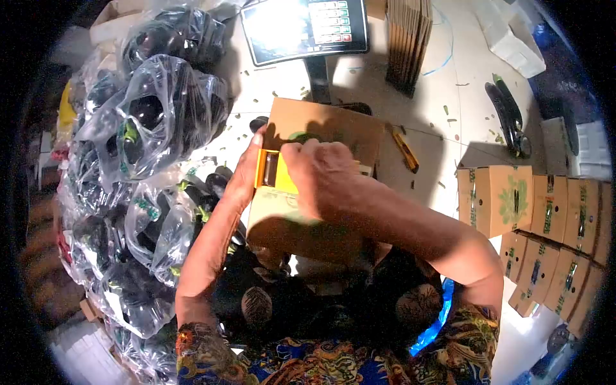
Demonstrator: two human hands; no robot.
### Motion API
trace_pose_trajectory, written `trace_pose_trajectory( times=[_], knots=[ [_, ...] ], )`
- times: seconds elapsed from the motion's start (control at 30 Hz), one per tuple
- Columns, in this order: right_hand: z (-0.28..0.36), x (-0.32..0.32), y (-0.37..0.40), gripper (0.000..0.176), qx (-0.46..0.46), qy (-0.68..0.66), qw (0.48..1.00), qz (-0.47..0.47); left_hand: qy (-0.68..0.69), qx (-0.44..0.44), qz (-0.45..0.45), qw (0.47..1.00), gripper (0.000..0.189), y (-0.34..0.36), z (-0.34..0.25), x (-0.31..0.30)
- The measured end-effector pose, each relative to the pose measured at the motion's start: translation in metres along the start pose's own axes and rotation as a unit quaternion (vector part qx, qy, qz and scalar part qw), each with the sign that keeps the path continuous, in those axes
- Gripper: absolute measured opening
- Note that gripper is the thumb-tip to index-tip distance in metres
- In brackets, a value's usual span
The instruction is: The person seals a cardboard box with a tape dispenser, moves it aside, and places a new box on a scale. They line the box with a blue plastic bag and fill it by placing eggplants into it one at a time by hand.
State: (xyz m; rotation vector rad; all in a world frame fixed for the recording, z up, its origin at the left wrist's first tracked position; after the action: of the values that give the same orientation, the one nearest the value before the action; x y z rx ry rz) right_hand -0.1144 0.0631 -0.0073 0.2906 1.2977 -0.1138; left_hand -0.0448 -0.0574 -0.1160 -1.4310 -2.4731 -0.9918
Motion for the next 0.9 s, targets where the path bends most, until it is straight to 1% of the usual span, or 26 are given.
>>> trace_pose_trajectory(
  times=[0.03, 0.07, 0.17, 0.2, 0.23, 0.27, 0.3, 0.33, 0.4, 0.43, 0.47, 0.5, 0.57, 0.63, 0.67, 0.7, 0.77, 0.87, 0.9],
  knots=[
    [0.008, 0.001, -0.007, 0.047, -0.033, 0.007, 0.999, -0.035, 0.095, -0.05, 0.008, 0.994, 0.061, -0.002, 0.001, 0.001],
    [0.011, 0.005, -0.01, 0.047, -0.035, 0.001, 0.999, -0.021, 0.118, -0.122, 0.009, 0.985, 0.053, -0.005, 0.012, -0.013],
    [0.009, 0.005, -0.019, 0.046, -0.036, -0.012, 0.999, 0.011, 0.235, 0.021, 0.046, 0.971, 0.042, -0.023, 0.035, -0.032],
    [0.007, 0.004, -0.018, 0.046, -0.035, -0.022, 0.999, 0.02, 0.173, 0.014, 0.027, 0.984, 0.039, -0.019, 0.027, -0.029],
    [0.006, 0.003, -0.016, 0.046, -0.04, -0.03, 0.998, 0.029, 0.036, 0.046, 0.014, 0.998, 0.046, -0.022, 0.024, -0.035],
    [0.005, 0.001, -0.013, 0.043, -0.044, -0.02, 0.999, 0.014, -0.103, 0.075, -0.007, 0.992, 0.054, -0.025, 0.021, -0.042],
    [0.004, -0.002, -0.007, 0.041, -0.044, -0.013, 0.999, -0.002, -0.206, 0.033, -0.07, 0.975, 0.061, -0.026, 0.018, -0.046],
    [0.004, -0.004, 0.0, 0.039, -0.047, -0.004, 0.999, -0.017, -0.234, 0.039, -0.077, 0.968, 0.065, -0.023, 0.012, -0.043],
    [-0.007, 0.0, 0.013, 0.039, -0.006, 0.005, 1.0, 0.023, -0.288, 0.049, -0.092, 0.952, 0.074, -0.018, 0.002, -0.035],
    [-0.014, 0.002, 0.023, 0.04, 0.016, 0.011, 0.999, 0.045, -0.345, 0.075, -0.108, 0.93, 0.073, -0.024, 0.003, -0.044],
    [-0.023, 0.006, 0.035, 0.042, 0.044, 0.059, 0.997, 0.025, -0.357, 0.073, -0.106, 0.925, 0.074, -0.027, 0.01, -0.052],
    [-0.031, 0.008, 0.051, 0.043, 0.042, 0.063, 0.997, 0.015, -0.37, 0.072, -0.103, 0.92, 0.075, -0.025, 0.006, -0.048],
    [-0.055, 0.01, 0.088, 0.047, 0.042, 0.069, 0.997, -0.009, -0.351, 0.065, -0.111, 0.927, 0.072, -0.026, 0.008, -0.054],
    [-0.095, 0.027, 0.134, 0.052, 0.036, 0.012, 0.998, -0.051, -0.327, 0.042, -0.115, 0.937, 0.07, -0.031, 0.016, -0.057],
    [-0.109, 0.044, 0.148, 0.056, 0.044, 0.065, 0.997, -0.027, -0.358, 0.069, -0.13, 0.922, 0.068, -0.025, 0.008, -0.052],
    [-0.127, 0.068, 0.158, 0.058, 0.075, 0.076, 0.994, -0.006, -0.349, 0.071, -0.131, 0.925, 0.069, -0.018, 0.001, -0.041],
    [-0.142, 0.091, 0.165, 0.063, 0.096, 0.05, 0.993, -0.044, -0.329, 0.039, -0.139, 0.933, 0.068, -0.018, 0.004, -0.043],
    [-0.151, 0.129, 0.155, 0.068, 0.068, -0.055, 0.992, -0.09, -0.25, 0.024, -0.133, 0.959, 0.069, -0.02, 0.013, -0.051],
    [-0.154, 0.138, 0.145, 0.068, 0.071, -0.057, 0.993, -0.076, -0.165, -0.011, -0.126, 0.978, 0.069, -0.019, 0.023, -0.056]
  ],
)
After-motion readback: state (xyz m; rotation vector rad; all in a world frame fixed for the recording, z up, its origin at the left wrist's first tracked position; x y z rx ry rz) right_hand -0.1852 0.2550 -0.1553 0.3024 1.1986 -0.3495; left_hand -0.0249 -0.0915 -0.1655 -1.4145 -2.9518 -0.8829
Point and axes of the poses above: each hand's wrist, its own y-axis away from the middle knuckle, its own x-axis out of the palm, z = x × y, the point moved 7 cm from there along -y, towards the middle knuckle, and after that the axes turned 15 degrees about y, right-handed, at the moved point
